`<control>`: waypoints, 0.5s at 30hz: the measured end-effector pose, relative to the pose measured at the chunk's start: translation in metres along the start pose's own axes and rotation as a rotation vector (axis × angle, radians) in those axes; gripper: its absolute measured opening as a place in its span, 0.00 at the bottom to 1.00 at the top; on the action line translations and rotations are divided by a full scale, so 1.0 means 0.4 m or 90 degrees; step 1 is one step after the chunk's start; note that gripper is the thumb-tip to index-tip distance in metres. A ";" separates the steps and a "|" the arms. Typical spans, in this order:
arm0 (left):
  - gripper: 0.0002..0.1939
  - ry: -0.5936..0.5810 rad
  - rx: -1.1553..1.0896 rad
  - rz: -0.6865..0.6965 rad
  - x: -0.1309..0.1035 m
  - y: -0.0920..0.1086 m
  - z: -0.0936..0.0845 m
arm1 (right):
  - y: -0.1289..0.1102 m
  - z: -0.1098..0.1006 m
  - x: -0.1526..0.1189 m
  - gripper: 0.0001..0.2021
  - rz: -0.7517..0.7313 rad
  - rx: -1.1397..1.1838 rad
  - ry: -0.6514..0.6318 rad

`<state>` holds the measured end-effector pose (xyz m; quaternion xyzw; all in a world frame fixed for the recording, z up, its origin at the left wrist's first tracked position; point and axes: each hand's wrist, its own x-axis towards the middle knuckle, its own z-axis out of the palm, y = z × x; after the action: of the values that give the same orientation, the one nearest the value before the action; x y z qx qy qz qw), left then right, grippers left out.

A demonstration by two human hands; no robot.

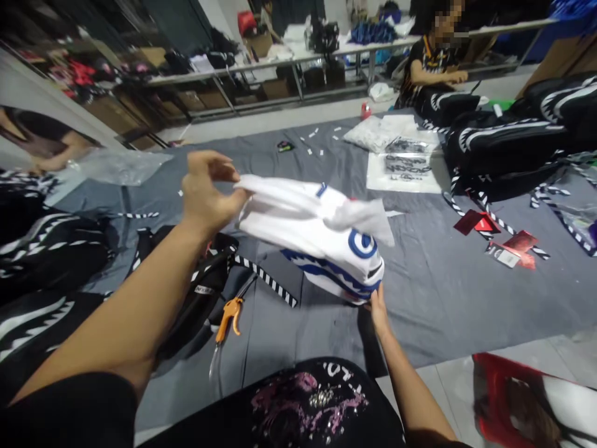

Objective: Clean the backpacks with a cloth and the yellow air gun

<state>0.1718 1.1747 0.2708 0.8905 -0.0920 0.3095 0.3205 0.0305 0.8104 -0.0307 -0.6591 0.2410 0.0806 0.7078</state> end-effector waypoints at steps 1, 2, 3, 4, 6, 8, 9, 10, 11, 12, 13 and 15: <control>0.30 -0.020 0.010 0.027 -0.015 0.000 -0.015 | 0.009 -0.006 0.010 0.45 0.035 0.030 -0.011; 0.27 -0.057 0.005 0.044 -0.029 0.000 -0.025 | 0.016 -0.012 0.021 0.45 0.061 0.059 -0.017; 0.24 -0.101 -0.021 0.039 -0.042 0.001 -0.028 | 0.021 -0.018 0.033 0.45 0.077 0.085 -0.021; 0.21 -0.149 -0.070 0.007 -0.056 0.001 -0.027 | 0.026 -0.022 0.045 0.43 0.085 0.109 -0.023; 0.23 -0.213 -0.223 -0.113 -0.090 -0.003 -0.013 | 0.036 -0.029 0.067 0.41 0.093 0.142 -0.018; 0.33 -0.192 -0.400 -0.262 -0.130 -0.014 0.012 | 0.046 -0.035 0.088 0.36 0.097 0.152 -0.018; 0.37 -0.154 -0.481 -0.333 -0.149 -0.021 0.029 | 0.051 -0.038 0.100 0.34 0.103 0.152 -0.016; 0.38 -0.111 -0.554 -0.398 -0.167 -0.028 0.048 | 0.054 -0.042 0.113 0.33 0.108 0.151 -0.008; 0.39 -0.067 -0.613 -0.461 -0.181 -0.034 0.069 | 0.055 -0.046 0.128 0.31 0.114 0.153 0.000; 0.38 -0.033 -0.654 -0.521 -0.191 -0.039 0.092 | 0.052 -0.049 0.144 0.31 0.121 0.157 0.004; 0.37 -0.007 -0.671 -0.577 -0.197 -0.041 0.117 | 0.046 -0.051 0.163 0.31 0.127 0.163 0.001; 0.34 0.031 -0.655 -0.656 -0.199 -0.041 0.167 | 0.024 -0.050 0.203 0.31 0.115 0.168 -0.007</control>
<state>0.1475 1.1430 0.1735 0.5500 0.2125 0.0565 0.8057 0.0922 0.7758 -0.0758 -0.5358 0.3043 0.1153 0.7791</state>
